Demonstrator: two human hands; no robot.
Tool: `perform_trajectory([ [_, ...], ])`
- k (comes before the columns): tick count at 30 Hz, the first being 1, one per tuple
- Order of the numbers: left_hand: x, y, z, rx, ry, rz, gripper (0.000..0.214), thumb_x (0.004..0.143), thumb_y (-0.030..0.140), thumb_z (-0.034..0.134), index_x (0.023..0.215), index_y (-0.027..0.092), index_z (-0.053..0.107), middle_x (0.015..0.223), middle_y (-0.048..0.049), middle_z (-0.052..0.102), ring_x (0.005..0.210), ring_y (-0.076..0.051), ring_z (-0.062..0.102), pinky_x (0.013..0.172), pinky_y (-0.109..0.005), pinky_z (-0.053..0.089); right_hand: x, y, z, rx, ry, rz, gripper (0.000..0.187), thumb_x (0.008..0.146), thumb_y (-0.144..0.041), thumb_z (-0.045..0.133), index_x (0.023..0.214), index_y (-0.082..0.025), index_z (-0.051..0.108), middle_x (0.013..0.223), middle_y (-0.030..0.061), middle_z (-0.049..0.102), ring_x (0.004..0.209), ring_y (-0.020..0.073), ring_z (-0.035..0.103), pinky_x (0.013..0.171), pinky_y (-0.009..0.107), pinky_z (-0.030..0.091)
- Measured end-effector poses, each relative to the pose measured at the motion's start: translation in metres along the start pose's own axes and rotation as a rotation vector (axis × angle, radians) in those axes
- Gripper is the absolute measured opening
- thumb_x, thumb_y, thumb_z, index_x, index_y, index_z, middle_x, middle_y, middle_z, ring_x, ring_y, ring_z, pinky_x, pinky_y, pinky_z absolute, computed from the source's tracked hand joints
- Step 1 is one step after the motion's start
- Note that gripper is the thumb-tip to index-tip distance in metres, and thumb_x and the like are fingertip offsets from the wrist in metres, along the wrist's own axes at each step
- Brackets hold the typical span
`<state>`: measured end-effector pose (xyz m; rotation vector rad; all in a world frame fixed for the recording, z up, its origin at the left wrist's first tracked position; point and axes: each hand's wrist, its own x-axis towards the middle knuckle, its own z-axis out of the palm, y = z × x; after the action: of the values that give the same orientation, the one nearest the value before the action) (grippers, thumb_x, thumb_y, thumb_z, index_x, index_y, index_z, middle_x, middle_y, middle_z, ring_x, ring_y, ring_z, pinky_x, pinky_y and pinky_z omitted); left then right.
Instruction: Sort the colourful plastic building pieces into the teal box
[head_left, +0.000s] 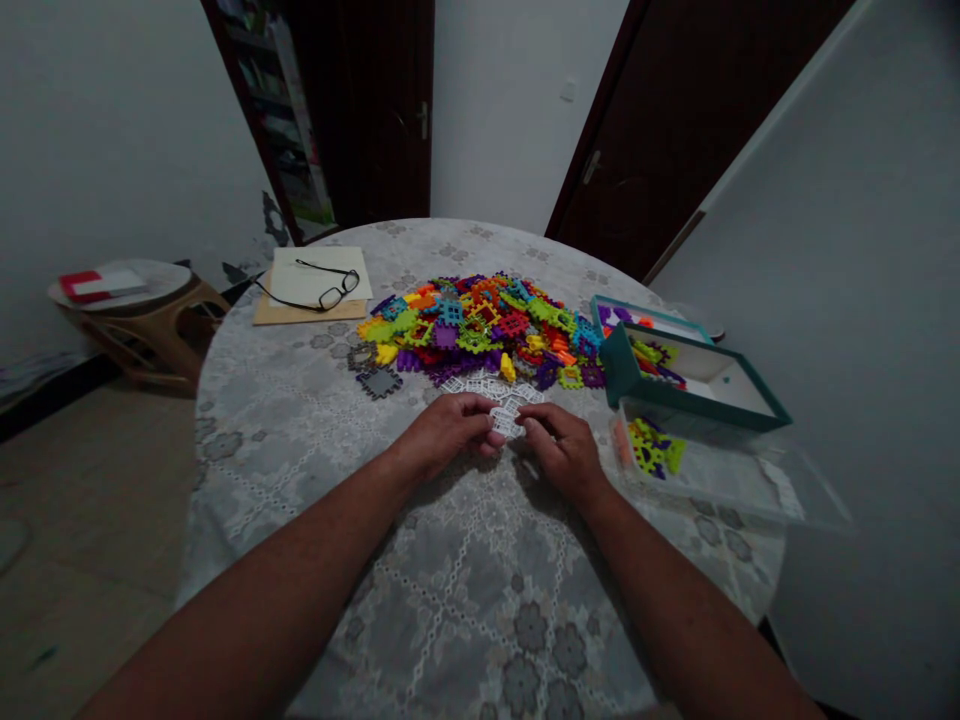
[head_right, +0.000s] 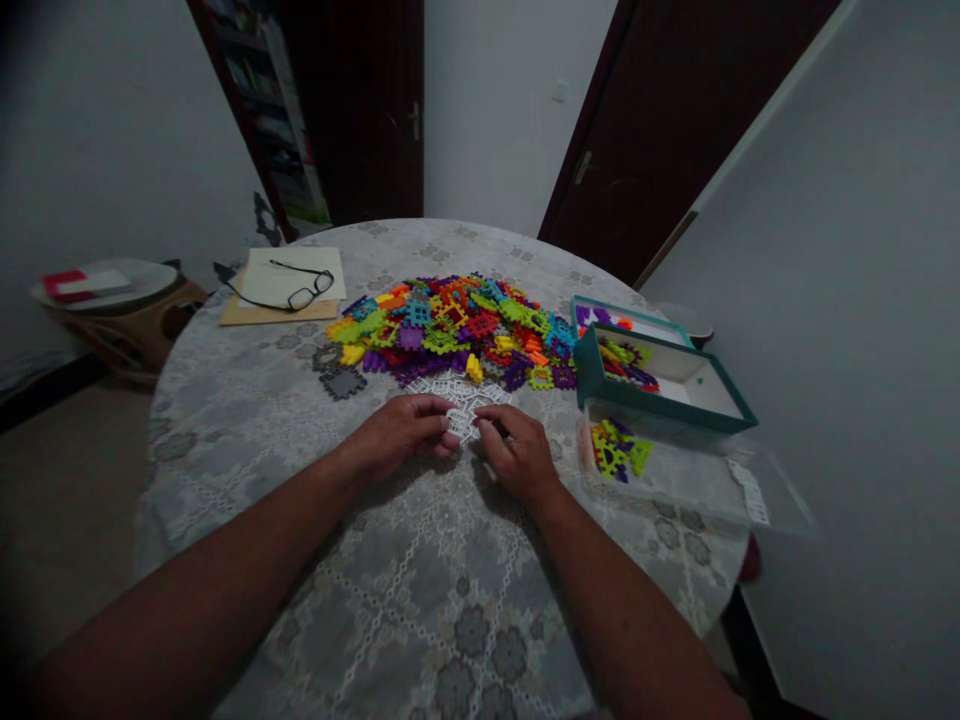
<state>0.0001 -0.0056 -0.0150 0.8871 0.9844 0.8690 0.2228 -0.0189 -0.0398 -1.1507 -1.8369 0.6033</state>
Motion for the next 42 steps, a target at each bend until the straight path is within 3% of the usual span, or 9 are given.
perform_trajectory([
  [9, -0.002, 0.001, 0.003, 0.024, 0.001, 0.005, 0.013, 0.092, 0.013, 0.077, 0.104, 0.012, 0.075, 0.086, -0.0122, 0.079, 0.078, -0.02, 0.079, 0.071, -0.03, 0.065, 0.004, -0.008, 0.018, 0.349, -0.049, 0.409, 0.031, 0.091, -0.052, 0.075, 0.094, -0.021, 0.07, 0.068, 0.0, 0.07, 0.06, 0.0171, 0.063, 0.057, 0.028, 0.049],
  [16, -0.002, 0.001, 0.003, 0.057, 0.004, -0.023, 0.009, 0.096, 0.01, 0.07, 0.104, 0.013, 0.073, 0.083, -0.0114, 0.079, 0.075, -0.018, 0.078, 0.071, -0.029, 0.064, 0.007, -0.012, 0.015, 0.43, -0.05, 0.52, 0.034, 0.086, -0.054, 0.077, 0.091, -0.021, 0.071, 0.065, 0.0015, 0.07, 0.056, 0.0174, 0.063, 0.056, 0.029, 0.051],
  [25, -0.002, 0.002, 0.005, 0.061, 0.025, -0.011, 0.01, 0.096, 0.007, 0.065, 0.093, 0.016, 0.065, 0.085, -0.0082, 0.075, 0.079, -0.018, 0.078, 0.071, -0.029, 0.065, 0.008, -0.012, 0.012, 0.421, -0.007, 0.543, 0.031, 0.085, -0.051, 0.078, 0.088, -0.021, 0.07, 0.059, -0.0016, 0.065, 0.05, 0.0137, 0.057, 0.05, 0.024, 0.046],
  [31, 0.0, -0.001, 0.002, -0.017, 0.014, -0.022, 0.019, 0.089, 0.008, 0.072, 0.091, 0.02, 0.058, 0.088, -0.0075, 0.073, 0.086, -0.022, 0.08, 0.075, -0.032, 0.066, 0.009, -0.009, 0.015, 0.624, 0.057, 0.592, 0.034, 0.078, -0.046, 0.084, 0.088, -0.024, 0.061, 0.084, 0.0014, 0.076, 0.055, 0.0132, 0.063, 0.048, 0.024, 0.049],
  [33, 0.001, -0.002, 0.001, -0.031, 0.011, -0.022, 0.02, 0.087, 0.01, 0.075, 0.092, 0.02, 0.059, 0.09, -0.0082, 0.074, 0.087, -0.022, 0.08, 0.077, -0.032, 0.066, 0.009, -0.007, 0.015, 0.635, 0.073, 0.582, 0.034, 0.078, -0.046, 0.084, 0.088, -0.024, 0.059, 0.083, 0.0008, 0.076, 0.056, 0.0136, 0.063, 0.049, 0.024, 0.05],
  [37, 0.002, -0.003, 0.0, -0.041, 0.024, -0.025, 0.02, 0.086, 0.011, 0.077, 0.091, 0.02, 0.06, 0.091, -0.0087, 0.074, 0.088, -0.022, 0.08, 0.075, -0.031, 0.066, 0.007, -0.008, 0.013, 0.461, 0.048, 0.495, 0.03, 0.087, -0.05, 0.077, 0.088, -0.025, 0.061, 0.067, -0.0022, 0.068, 0.057, 0.0159, 0.063, 0.057, 0.028, 0.053],
  [42, 0.002, -0.006, 0.0, -0.06, 0.031, -0.022, 0.018, 0.086, 0.01, 0.075, 0.088, 0.019, 0.059, 0.085, -0.007, 0.072, 0.086, -0.022, 0.08, 0.075, -0.032, 0.066, 0.002, -0.016, 0.014, 0.011, 0.139, 0.217, 0.02, 0.096, -0.043, 0.067, 0.091, -0.024, 0.064, 0.082, 0.0029, 0.071, 0.072, 0.0196, 0.067, 0.069, 0.033, 0.055],
])
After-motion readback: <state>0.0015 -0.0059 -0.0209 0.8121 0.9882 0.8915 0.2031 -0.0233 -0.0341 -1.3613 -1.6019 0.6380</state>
